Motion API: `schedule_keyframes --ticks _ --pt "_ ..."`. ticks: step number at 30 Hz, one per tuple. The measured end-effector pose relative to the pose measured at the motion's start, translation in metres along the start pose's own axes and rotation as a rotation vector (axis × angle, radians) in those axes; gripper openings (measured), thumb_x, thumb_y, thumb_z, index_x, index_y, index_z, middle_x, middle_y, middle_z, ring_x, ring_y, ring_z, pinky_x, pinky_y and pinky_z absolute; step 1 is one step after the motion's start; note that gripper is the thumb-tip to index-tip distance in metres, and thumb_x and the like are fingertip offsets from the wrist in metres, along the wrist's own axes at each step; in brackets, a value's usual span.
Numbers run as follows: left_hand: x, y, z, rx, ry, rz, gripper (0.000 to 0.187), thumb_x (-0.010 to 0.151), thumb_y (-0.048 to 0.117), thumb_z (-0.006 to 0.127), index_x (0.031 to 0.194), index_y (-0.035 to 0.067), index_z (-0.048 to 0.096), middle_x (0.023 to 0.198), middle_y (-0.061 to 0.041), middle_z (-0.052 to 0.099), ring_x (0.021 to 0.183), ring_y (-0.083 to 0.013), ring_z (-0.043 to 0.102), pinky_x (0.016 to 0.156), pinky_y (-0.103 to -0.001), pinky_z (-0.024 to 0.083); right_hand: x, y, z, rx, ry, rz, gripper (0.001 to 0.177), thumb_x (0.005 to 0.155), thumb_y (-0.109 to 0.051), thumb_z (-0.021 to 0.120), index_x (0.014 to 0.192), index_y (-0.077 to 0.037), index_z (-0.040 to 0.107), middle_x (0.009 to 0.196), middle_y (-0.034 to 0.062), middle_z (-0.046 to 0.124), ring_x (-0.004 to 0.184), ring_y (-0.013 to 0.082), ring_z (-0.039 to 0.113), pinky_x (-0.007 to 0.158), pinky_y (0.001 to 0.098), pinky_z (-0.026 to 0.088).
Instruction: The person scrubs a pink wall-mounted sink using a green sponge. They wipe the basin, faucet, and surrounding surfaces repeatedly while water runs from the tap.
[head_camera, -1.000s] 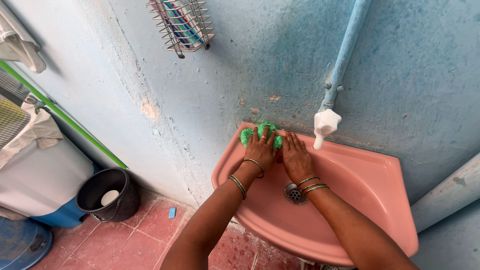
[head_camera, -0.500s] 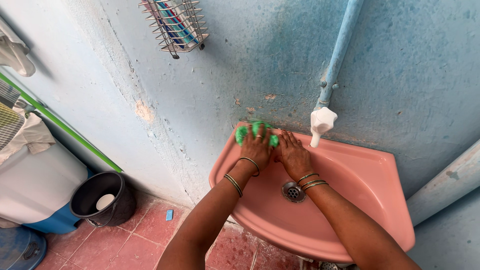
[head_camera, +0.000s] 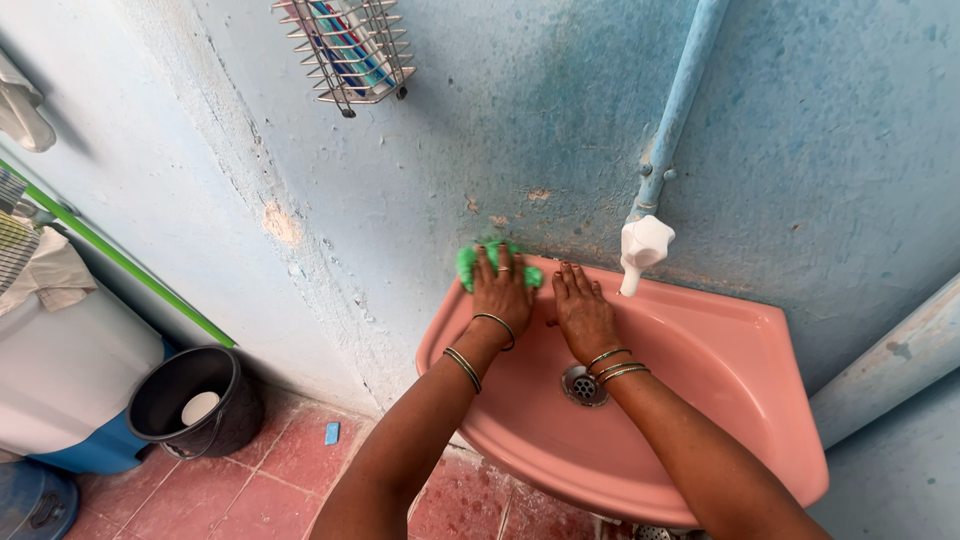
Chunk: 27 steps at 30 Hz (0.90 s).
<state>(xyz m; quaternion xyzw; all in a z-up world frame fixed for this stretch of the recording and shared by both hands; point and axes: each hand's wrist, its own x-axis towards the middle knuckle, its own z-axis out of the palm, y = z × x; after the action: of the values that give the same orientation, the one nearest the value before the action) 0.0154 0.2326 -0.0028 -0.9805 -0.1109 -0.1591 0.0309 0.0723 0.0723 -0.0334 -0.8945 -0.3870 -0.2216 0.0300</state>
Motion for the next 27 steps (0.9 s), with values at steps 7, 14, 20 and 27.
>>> schedule_keyframes --ticks 7,14,20,27 --pt "-0.006 0.005 -0.009 0.071 -0.03 -0.121 0.072 0.101 0.048 0.039 0.159 0.006 0.026 0.168 -0.017 0.012 0.151 -0.0505 0.007 0.122 -0.059 0.011 -0.002 0.0 -0.011 0.127 0.016 0.009 0.086 0.077 -0.04 0.08 0.145 -0.002 0.043 0.161 0.0133 0.036 0.15 0.0272 0.033 0.118 0.0451 0.037" --pt "-0.004 -0.005 -0.014 0.114 -0.042 -0.089 0.069 0.103 0.045 0.04 0.157 0.004 0.029 0.168 -0.021 0.014 0.152 -0.0511 0.007 0.123 -0.058 0.011 -0.002 -0.001 -0.015 0.088 -0.042 0.014 0.089 0.076 -0.043 0.08 0.146 -0.003 0.042 0.161 0.0123 0.036 0.15 0.0268 0.033 0.118 0.0422 0.037" --pt "-0.006 0.011 -0.006 -0.115 -0.113 0.068 0.07 0.099 0.043 0.039 0.159 0.01 0.027 0.168 -0.017 0.013 0.152 -0.0488 0.008 0.121 -0.057 0.012 -0.003 0.007 -0.003 0.106 0.031 -0.021 0.085 0.078 -0.044 0.078 0.146 -0.006 0.044 0.161 0.0109 0.036 0.15 0.0254 0.032 0.115 0.0416 0.039" --pt "-0.008 0.0 -0.013 0.247 -0.12 -0.239 0.065 0.108 0.042 0.036 0.158 0.0 0.029 0.171 -0.018 0.013 0.155 -0.05 0.007 0.124 -0.058 0.011 -0.004 0.001 -0.019 0.096 -0.039 0.009 0.085 0.078 -0.045 0.078 0.145 -0.006 0.044 0.161 0.0099 0.035 0.15 0.0243 0.03 0.117 0.0402 0.038"
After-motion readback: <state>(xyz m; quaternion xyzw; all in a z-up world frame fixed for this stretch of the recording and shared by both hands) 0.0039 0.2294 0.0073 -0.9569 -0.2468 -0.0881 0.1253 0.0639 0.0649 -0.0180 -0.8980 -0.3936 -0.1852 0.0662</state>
